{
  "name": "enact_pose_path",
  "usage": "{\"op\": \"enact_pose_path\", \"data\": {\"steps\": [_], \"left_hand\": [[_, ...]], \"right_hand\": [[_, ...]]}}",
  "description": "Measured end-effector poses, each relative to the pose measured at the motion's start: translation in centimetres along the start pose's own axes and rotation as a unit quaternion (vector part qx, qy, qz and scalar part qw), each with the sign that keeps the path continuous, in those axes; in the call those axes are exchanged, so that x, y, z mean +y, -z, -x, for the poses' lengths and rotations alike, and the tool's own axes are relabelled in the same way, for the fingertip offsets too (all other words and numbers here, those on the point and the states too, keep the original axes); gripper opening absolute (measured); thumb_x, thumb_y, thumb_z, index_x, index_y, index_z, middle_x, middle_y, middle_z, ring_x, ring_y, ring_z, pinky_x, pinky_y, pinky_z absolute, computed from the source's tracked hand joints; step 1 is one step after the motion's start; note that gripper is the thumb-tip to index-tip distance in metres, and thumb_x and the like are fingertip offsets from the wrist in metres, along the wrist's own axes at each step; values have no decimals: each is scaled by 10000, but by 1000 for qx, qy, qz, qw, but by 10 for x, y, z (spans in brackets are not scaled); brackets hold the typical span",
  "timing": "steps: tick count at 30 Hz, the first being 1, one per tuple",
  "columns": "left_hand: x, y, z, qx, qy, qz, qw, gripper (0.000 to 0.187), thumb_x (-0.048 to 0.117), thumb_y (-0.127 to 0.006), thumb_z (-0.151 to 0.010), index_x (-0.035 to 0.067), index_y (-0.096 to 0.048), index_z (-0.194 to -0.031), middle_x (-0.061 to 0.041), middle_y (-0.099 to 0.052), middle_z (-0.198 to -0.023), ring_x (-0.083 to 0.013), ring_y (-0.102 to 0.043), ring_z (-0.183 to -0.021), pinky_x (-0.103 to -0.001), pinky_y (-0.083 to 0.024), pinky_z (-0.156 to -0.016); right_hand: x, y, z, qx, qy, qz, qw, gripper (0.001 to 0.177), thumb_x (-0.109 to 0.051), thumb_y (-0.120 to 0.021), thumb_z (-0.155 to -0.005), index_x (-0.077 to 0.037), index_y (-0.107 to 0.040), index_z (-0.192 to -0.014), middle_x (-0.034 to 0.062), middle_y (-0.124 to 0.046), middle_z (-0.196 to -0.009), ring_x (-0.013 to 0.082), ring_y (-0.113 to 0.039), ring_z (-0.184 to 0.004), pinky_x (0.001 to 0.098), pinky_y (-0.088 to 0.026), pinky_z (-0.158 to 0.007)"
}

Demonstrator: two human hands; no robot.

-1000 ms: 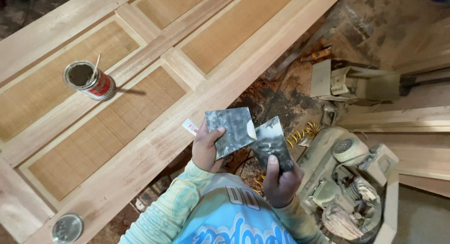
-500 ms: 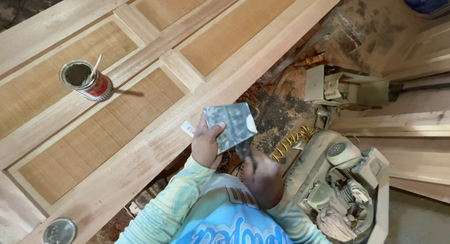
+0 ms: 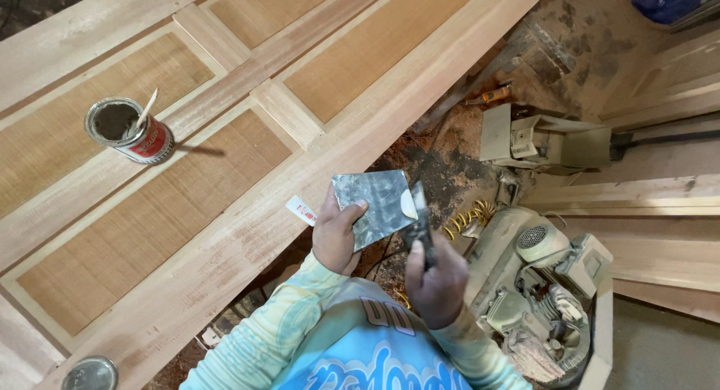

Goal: The person applies a white filler paste to the joints and gaps of a wooden door frame using two metal putty knives. They scoop the filler from a can, spread it into the seams, and smooth the surface to blend it with the wood.

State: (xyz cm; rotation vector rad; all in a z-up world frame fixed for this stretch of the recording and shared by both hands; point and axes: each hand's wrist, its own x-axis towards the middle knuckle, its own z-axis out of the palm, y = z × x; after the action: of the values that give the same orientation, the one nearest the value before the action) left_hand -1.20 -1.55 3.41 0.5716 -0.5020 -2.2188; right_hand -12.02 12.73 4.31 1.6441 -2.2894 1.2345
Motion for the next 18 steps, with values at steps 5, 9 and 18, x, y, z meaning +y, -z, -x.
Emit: {"op": "enact_pose_path", "data": {"steps": [5,9,18], "left_hand": [[8,2,-7,1,8,22,1000,489,-50,-521,-907,-18,-462,-1391,-138,-671,-1116,-236,-688,-989,-368,-570,-885],[6,5,-7,3,8,5,1000,515,-45,-522,-898,-9,-473,-1409,-127,-677,-1107,-221,-687,-980,-347,-561,-872],[2,10,-15,9,22,26,999,512,-68,-524,-890,-17,-455,-1395,-138,-673,-1072,-245,-687,-936,-390,-572,-860]], "right_hand": [[2,-2,-8,-72,-11,11,997,242,-129,-520,-1034,33,-698,-1066,80,-709,-737,120,-653,-492,291,-536,-395],[-6,24,-16,21,-32,70,997,246,-181,-543,-1072,-24,-671,-931,81,-666,-702,165,-620,-528,338,-492,-475],[-6,-9,-2,-54,4,52,997,301,-180,-528,-1035,52,-715,-1076,66,-614,-588,131,-517,-417,308,-432,-394]]}}
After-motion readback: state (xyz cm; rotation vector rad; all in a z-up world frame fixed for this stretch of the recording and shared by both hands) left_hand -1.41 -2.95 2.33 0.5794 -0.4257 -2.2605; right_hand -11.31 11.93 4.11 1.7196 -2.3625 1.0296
